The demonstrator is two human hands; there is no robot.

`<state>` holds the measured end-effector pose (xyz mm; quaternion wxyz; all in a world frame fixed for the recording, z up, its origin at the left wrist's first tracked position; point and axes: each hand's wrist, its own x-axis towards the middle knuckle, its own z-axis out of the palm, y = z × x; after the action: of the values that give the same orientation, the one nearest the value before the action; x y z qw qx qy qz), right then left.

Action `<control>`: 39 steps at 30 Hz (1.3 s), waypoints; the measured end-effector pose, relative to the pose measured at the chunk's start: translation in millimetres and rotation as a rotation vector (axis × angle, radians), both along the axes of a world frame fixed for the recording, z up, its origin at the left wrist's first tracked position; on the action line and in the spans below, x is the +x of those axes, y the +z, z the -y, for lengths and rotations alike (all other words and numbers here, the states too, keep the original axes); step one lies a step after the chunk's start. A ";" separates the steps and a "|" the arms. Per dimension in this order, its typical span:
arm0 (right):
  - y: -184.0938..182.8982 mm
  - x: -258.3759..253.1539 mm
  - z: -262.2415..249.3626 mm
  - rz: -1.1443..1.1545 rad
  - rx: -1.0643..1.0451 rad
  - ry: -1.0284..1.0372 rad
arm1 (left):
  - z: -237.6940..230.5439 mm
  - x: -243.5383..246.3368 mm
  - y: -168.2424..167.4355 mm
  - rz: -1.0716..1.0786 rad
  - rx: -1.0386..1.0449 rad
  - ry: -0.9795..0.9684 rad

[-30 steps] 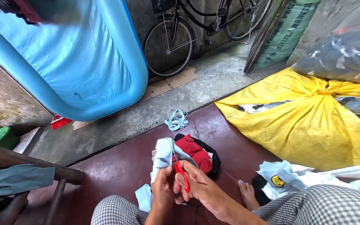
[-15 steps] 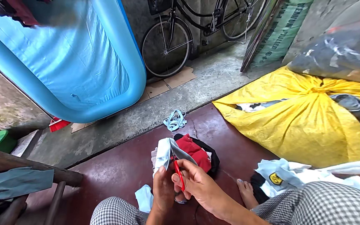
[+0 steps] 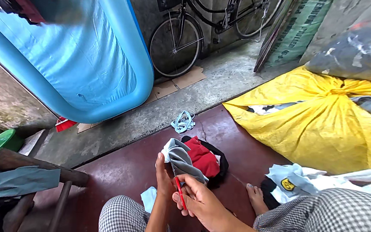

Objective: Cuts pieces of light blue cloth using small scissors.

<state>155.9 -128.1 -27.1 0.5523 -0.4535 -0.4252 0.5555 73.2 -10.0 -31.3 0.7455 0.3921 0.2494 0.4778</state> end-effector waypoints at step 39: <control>14.8 -2.4 -2.1 -0.371 0.063 0.019 | 22.7 -5.5 21.5 0.147 -0.320 -0.105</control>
<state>153.5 -126.0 -12.2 0.6300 -0.3218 -0.3375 0.6210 67.7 -32.7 -9.8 0.8386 0.2446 0.2463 0.4199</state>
